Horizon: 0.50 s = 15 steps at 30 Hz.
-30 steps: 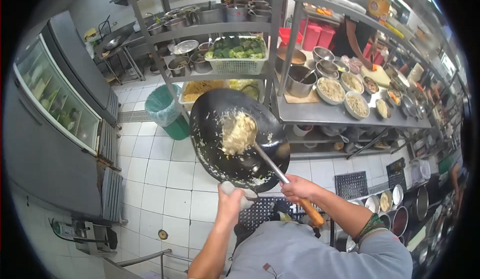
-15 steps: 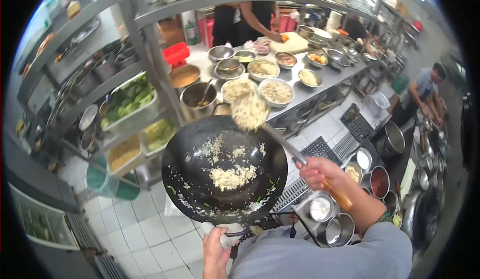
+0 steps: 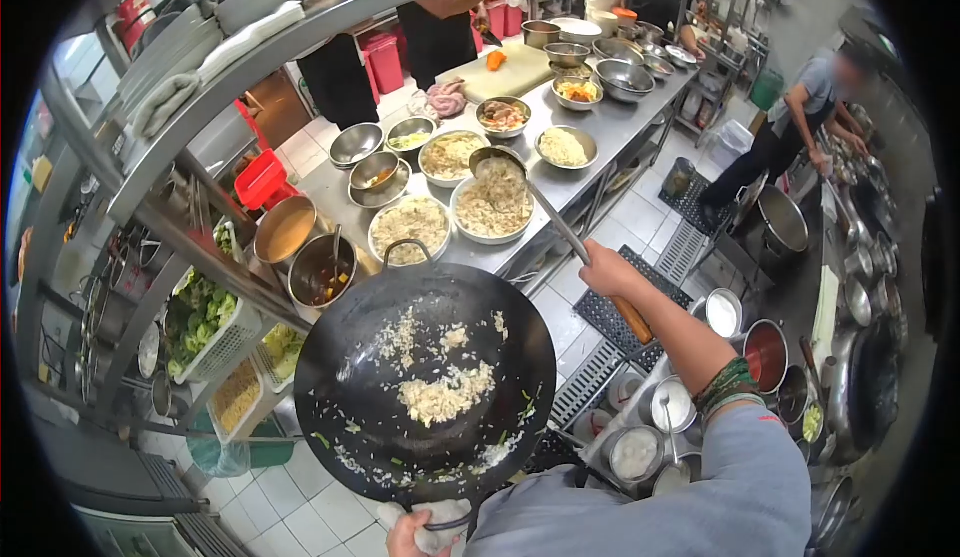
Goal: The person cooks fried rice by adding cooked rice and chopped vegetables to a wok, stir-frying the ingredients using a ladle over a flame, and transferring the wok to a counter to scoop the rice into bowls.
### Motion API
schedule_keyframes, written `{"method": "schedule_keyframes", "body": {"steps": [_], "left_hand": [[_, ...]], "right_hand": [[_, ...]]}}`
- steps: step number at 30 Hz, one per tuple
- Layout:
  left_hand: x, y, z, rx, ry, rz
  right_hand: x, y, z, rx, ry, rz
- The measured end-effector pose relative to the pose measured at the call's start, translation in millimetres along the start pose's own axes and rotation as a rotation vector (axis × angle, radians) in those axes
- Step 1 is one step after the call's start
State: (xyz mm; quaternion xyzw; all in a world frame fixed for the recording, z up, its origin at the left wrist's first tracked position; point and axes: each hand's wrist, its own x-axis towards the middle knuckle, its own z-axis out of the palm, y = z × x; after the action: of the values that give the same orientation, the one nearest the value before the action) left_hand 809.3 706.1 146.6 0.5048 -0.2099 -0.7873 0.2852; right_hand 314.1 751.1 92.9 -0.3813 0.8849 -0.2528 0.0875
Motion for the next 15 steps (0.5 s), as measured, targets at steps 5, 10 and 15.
{"method": "schedule_keyframes", "body": {"steps": [5, 10, 15], "left_hand": [[-37.4, 11.0, -5.8, 0.768, -0.096, 0.269], [-20.5, 32.3, -56.5, 1.224, -0.229, 0.276], [4.8, 48.2, -63.6, 0.556, -0.232, -0.083]], "right_hand": [[-15.8, -19.2, 2.4, -0.033, -0.094, 0.144], [-36.1, -52.4, 1.1, -0.126, -0.034, 0.178], [-57.9, -68.0, 0.5, -0.160, -0.015, 0.151]]}}
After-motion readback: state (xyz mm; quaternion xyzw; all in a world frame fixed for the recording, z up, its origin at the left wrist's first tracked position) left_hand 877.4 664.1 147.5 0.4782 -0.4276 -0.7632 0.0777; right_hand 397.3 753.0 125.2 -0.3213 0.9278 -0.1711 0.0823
